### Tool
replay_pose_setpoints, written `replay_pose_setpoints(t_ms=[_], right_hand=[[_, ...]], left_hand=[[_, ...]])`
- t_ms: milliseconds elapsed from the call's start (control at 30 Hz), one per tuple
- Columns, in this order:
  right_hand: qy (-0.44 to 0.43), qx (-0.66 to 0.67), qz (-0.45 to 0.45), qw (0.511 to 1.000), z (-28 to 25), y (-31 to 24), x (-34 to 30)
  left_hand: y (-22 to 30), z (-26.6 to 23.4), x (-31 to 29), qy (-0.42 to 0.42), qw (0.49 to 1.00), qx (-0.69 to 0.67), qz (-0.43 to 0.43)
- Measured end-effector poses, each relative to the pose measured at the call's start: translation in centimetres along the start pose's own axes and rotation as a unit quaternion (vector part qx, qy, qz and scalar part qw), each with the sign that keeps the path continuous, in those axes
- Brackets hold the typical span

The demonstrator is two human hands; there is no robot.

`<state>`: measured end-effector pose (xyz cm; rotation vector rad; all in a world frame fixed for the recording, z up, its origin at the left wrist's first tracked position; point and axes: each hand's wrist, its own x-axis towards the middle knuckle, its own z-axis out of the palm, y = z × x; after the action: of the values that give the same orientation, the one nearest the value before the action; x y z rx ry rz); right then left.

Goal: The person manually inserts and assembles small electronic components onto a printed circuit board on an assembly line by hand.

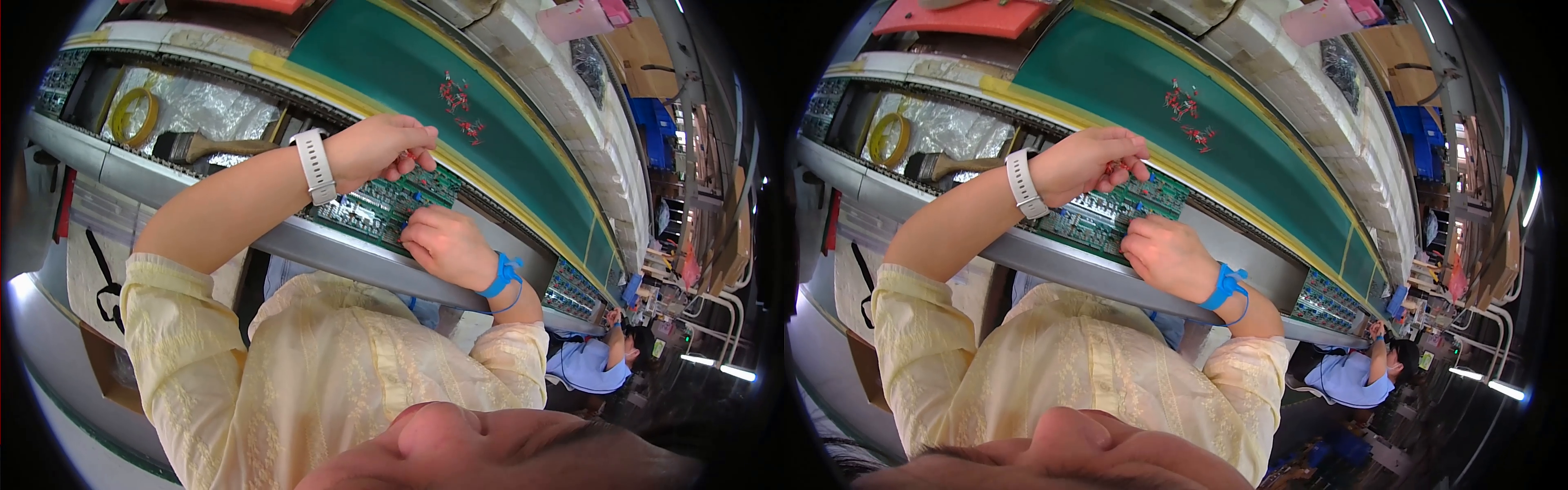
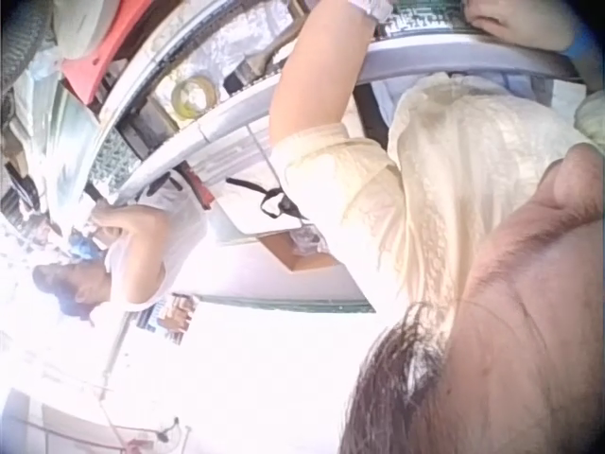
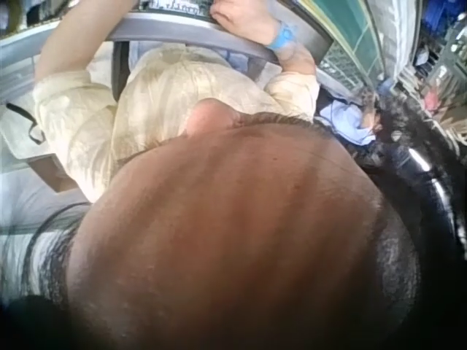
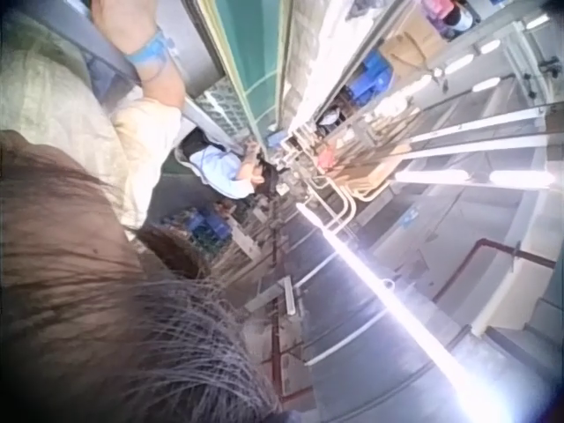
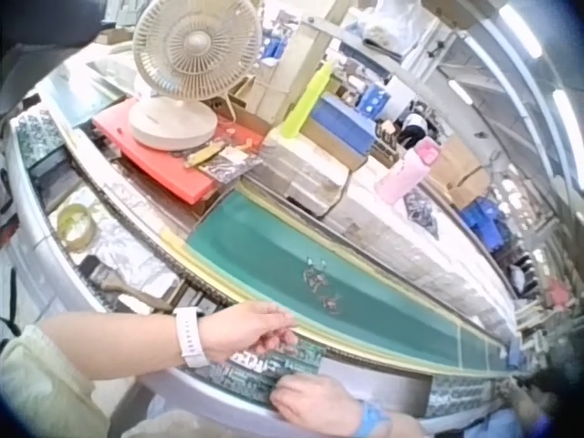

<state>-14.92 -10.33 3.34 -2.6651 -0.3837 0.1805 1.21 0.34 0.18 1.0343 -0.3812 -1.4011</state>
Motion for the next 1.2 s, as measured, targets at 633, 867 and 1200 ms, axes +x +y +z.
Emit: replay_pose_setpoints(t_ms=[633,867,1200], right_hand=[[0.198,-0.064,-0.035,0.978,-2.1,1.8,3.6],[0.167,-0.034,-0.02,0.985,-2.6,2.5,4.3],[0.217,0.315,0.161,0.91,-2.0,3.8,4.5]], left_hand=[[-0.5,0.4,0.0,-0.058,0.984,-0.165,-0.037],[-0.4,0.0,0.0,-0.05,0.981,-0.187,-0.023],[0.9,-1.1,-1.3,-0.045,0.996,0.047,-0.063]])
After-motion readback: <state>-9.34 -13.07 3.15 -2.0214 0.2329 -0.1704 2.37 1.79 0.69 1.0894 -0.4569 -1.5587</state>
